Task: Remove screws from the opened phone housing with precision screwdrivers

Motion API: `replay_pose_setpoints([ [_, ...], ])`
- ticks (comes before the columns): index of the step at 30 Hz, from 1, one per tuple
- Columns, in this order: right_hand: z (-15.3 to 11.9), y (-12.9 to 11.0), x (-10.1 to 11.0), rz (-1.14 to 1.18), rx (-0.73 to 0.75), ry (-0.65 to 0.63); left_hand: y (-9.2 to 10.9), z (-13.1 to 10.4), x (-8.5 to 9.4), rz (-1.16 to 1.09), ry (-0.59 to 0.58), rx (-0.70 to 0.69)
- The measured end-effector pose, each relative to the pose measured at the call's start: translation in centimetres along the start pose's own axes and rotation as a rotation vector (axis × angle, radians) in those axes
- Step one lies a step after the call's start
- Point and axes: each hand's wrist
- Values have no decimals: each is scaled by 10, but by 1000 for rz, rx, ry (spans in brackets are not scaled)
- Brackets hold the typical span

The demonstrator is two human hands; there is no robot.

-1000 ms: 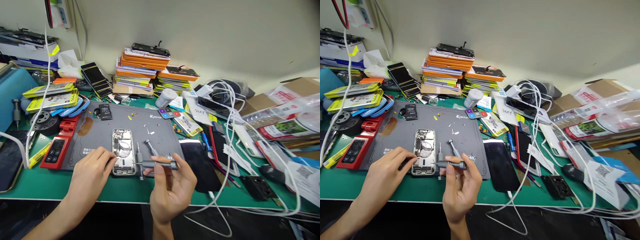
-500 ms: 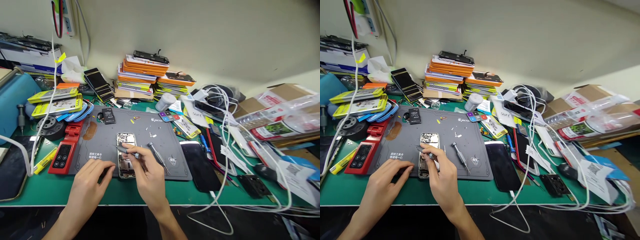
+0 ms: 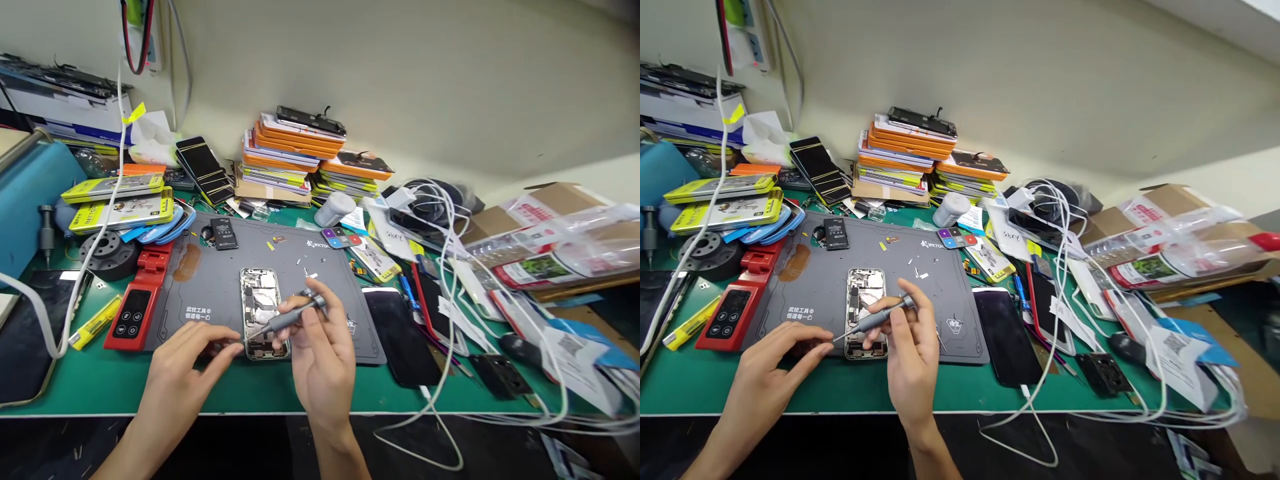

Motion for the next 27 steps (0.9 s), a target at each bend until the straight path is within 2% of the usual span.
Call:
replay_pose_setpoints([
  [3, -2, 3, -2, 28, -46, -32, 1, 2, 1, -64, -28, -26],
  [6, -2, 6, -5, 25, -50, -25, 2, 4, 3, -97, -7, -33],
  [15, -4, 4, -4, 57, -128, -13, 6, 5, 5, -115, -11, 7],
  [27, -6, 4, -2, 42, -147, -26, 1, -1, 7, -145, -65, 29],
])
Point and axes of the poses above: each hand's wrist, its own z-axis towards the middle knuckle, its own x-axis out of the back of the hand, y = z × x, and after that the axes turned 6 degrees about -x, right-handed
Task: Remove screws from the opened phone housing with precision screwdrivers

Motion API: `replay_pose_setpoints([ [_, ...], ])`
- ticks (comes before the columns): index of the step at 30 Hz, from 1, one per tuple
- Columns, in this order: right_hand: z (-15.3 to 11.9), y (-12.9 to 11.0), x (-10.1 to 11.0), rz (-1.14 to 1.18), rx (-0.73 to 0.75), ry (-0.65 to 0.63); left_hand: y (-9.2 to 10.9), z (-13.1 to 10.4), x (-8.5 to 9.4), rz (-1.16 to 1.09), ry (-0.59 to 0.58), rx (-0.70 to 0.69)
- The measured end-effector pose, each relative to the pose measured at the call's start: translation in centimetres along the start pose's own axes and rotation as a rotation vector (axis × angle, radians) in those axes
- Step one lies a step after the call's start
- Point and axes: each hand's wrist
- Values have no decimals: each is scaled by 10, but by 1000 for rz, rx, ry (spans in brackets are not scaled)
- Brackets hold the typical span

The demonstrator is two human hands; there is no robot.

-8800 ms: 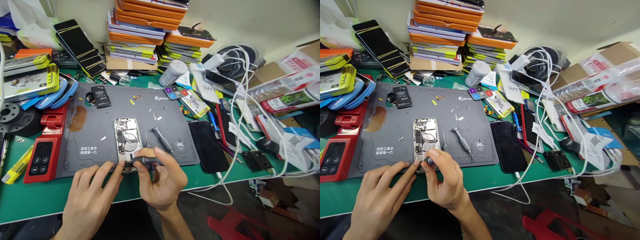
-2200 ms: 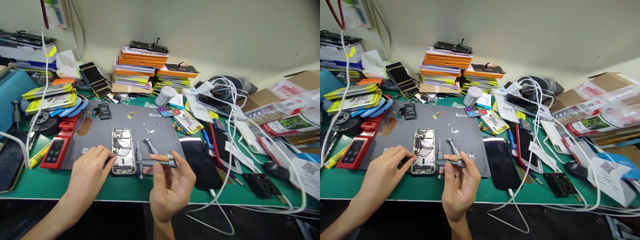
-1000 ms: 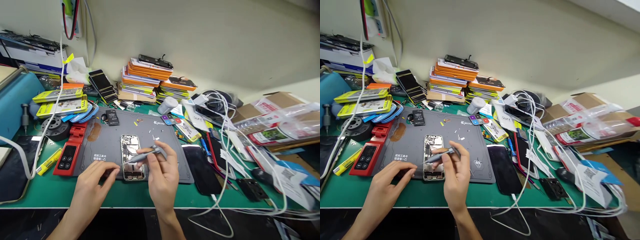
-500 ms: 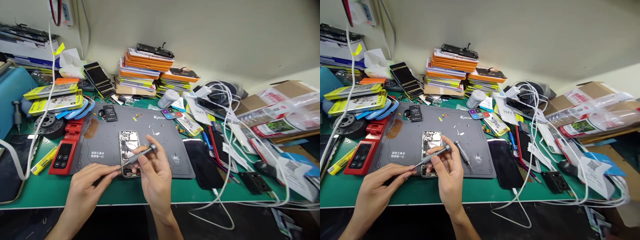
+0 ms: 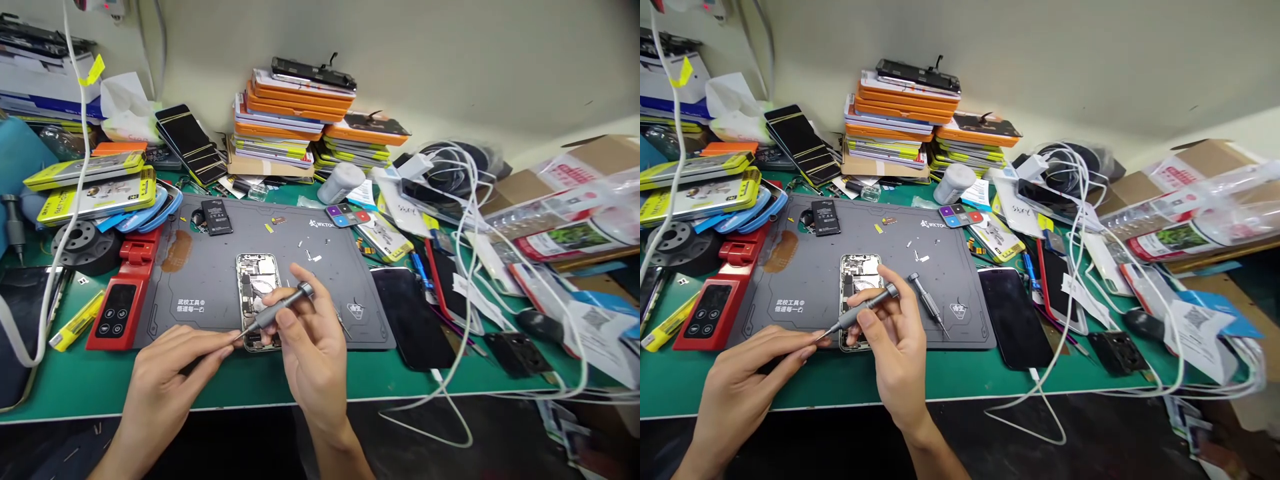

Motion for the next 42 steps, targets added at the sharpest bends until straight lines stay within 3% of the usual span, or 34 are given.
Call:
replay_pose_setpoints([
  [14, 2, 1, 4, -28, 9, -37, 1, 2, 1, -7, -35, -6],
  [17, 3, -2, 6, -26, 56, 11, -1, -1, -2, 61, -33, -26],
  [20, 4, -6, 8, -159, 226, 164, -2, 2, -8, 363, -25, -127],
  [22, 5, -5, 10, -347, 414, 250, -1, 6, -14, 567, -72, -222],
  [25, 7, 4, 12, -617, 688, 240, -1, 10, -21, 695, -142, -304],
  [27, 8, 11, 14, -715, 757, 196, -1, 10, -23, 723, -155, -322],
  [35, 10, 20, 18, -824, 788, 88, 0, 8, -24, 790, -165, -358],
  [42, 9, 21, 19, -860, 765, 86, 0, 9, -24, 773, -176, -344],
])
Point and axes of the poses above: each hand's wrist, its own z-axis towards the middle knuckle, its own x-axis out of the back of the hand, y = z × x, and after that the axes turned 6 degrees about -x, right-handed
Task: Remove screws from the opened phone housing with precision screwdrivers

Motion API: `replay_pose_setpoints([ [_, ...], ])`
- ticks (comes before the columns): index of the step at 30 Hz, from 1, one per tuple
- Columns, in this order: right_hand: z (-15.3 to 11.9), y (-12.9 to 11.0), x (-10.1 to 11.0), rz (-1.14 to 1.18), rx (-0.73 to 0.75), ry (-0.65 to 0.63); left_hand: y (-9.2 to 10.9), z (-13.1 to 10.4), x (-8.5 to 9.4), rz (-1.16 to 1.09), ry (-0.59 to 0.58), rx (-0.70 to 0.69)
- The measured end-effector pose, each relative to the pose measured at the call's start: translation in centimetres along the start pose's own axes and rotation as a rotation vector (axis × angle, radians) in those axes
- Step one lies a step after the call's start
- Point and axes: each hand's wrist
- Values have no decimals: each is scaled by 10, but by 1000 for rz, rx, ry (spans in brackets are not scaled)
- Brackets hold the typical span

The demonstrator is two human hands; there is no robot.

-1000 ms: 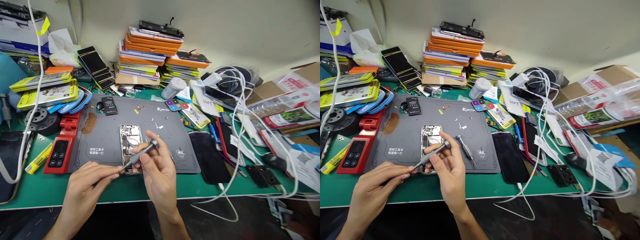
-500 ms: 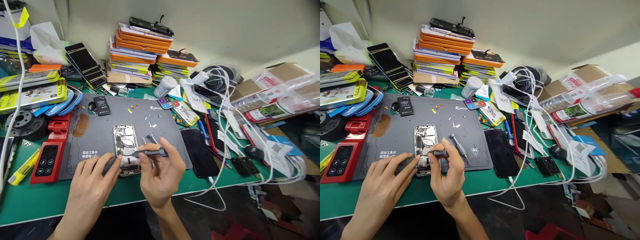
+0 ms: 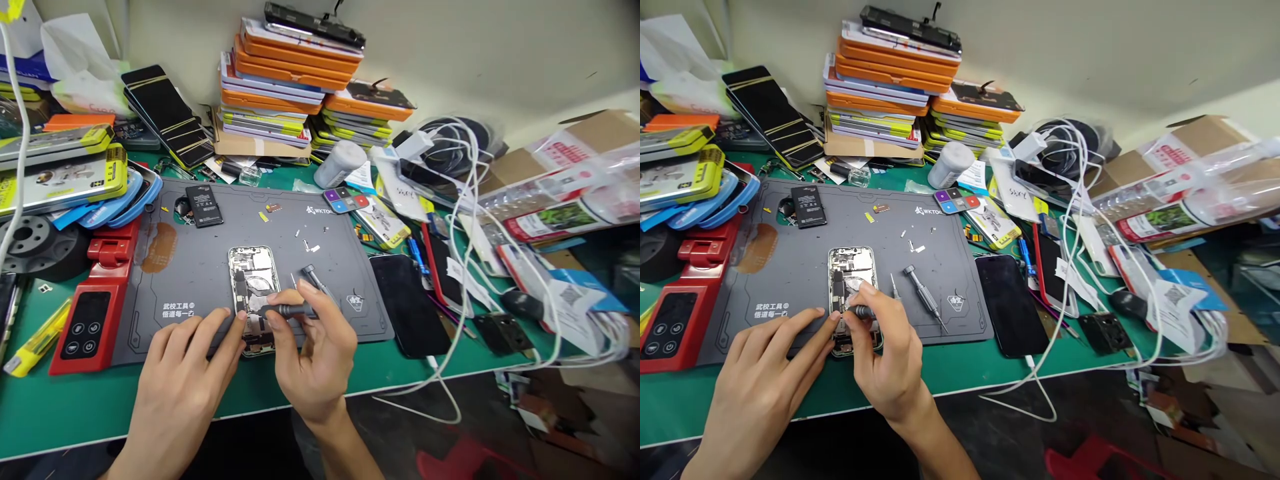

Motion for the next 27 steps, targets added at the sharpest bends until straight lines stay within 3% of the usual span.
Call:
replay_pose_setpoints([
  [6, 2, -2, 2, -63, 33, -47, 0, 0, 1, -6, 3, 4],
  [14, 6, -3, 4, -226, 98, 42, 0, -2, -1, -42, 11, 8],
  [22, 12, -1, 8, -89, 165, -106, 0, -8, -2, -41, -47, -3],
  [27, 13, 0, 10, -182, 167, -66, 1, -8, -3, -58, -11, 15],
])
Point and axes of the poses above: each hand's wrist, its own z-axis towards the middle knuckle, its own x-axis out of the back of the hand, y = z × x, and after that the axes turned 6 degrees about -x, right-handed
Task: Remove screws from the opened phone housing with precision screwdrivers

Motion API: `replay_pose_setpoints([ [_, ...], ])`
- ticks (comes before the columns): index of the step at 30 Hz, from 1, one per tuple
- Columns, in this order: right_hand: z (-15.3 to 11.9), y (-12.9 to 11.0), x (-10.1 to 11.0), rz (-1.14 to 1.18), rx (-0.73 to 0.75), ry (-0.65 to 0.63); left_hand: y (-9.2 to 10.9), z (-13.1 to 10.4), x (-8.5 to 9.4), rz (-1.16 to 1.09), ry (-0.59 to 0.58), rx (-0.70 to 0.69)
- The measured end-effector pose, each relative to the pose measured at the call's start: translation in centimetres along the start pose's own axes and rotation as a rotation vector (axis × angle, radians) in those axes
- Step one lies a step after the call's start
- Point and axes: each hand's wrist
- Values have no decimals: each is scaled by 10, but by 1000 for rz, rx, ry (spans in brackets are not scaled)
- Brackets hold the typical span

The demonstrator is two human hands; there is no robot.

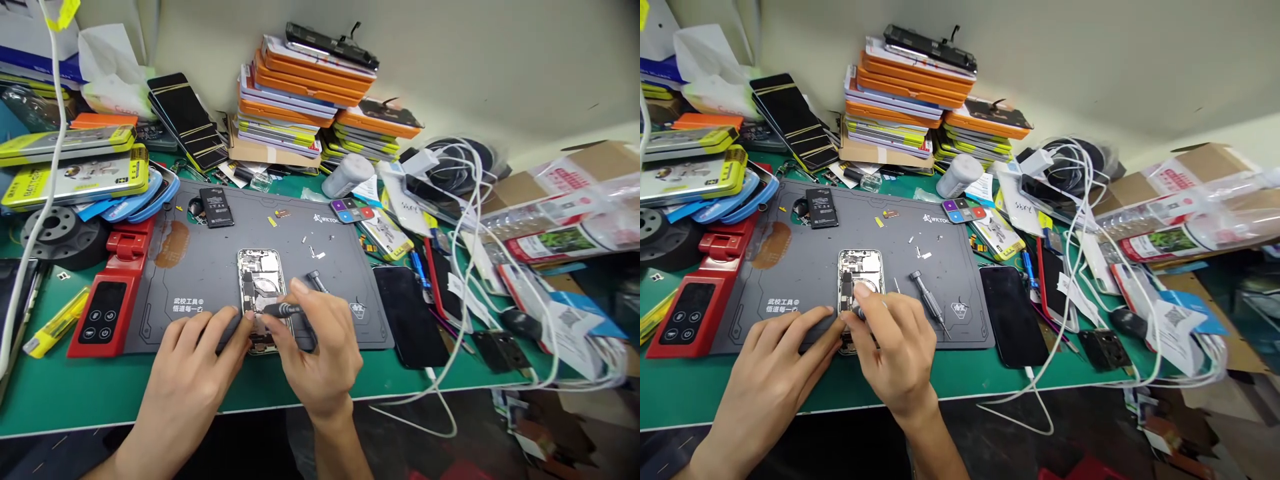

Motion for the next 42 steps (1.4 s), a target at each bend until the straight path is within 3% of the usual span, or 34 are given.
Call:
replay_pose_setpoints([
  [5, 2, -3, 6, -63, -17, 33, 1, 2, 1, -11, 21, 17],
  [12, 9, -9, 6, -92, 66, 88, 0, 0, 0, -15, 27, 21],
  [17, 4, -7, 6, -113, 28, 97, 0, -2, -2, -26, 34, 19],
  [22, 6, -6, 4, -72, 40, 42, 0, -1, 0, -23, 58, 35],
  [25, 6, -7, 3, -57, 36, 17, -4, -1, 5, -186, 132, 136],
  [27, 5, -8, 2, -8, -38, 23, -7, -2, 9, -354, 175, 260],
  [30, 5, -14, -1, 187, -266, 101, -9, -4, 13, -473, 193, 389],
  [33, 9, -19, -5, 369, -430, 45, -8, -6, 13, -459, 197, 388],
  [36, 12, -22, -11, 413, -462, -37, -7, -6, 10, -443, 198, 379],
  [42, 13, -17, -22, 439, -518, -79, -7, -4, 11, -436, 186, 341],
])
Point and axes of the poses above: each hand's wrist, its own z-axis towards the middle knuckle, its own x-axis out of the back of the hand, y = z × x, and after that the axes turned 6 degrees about -x, right-handed
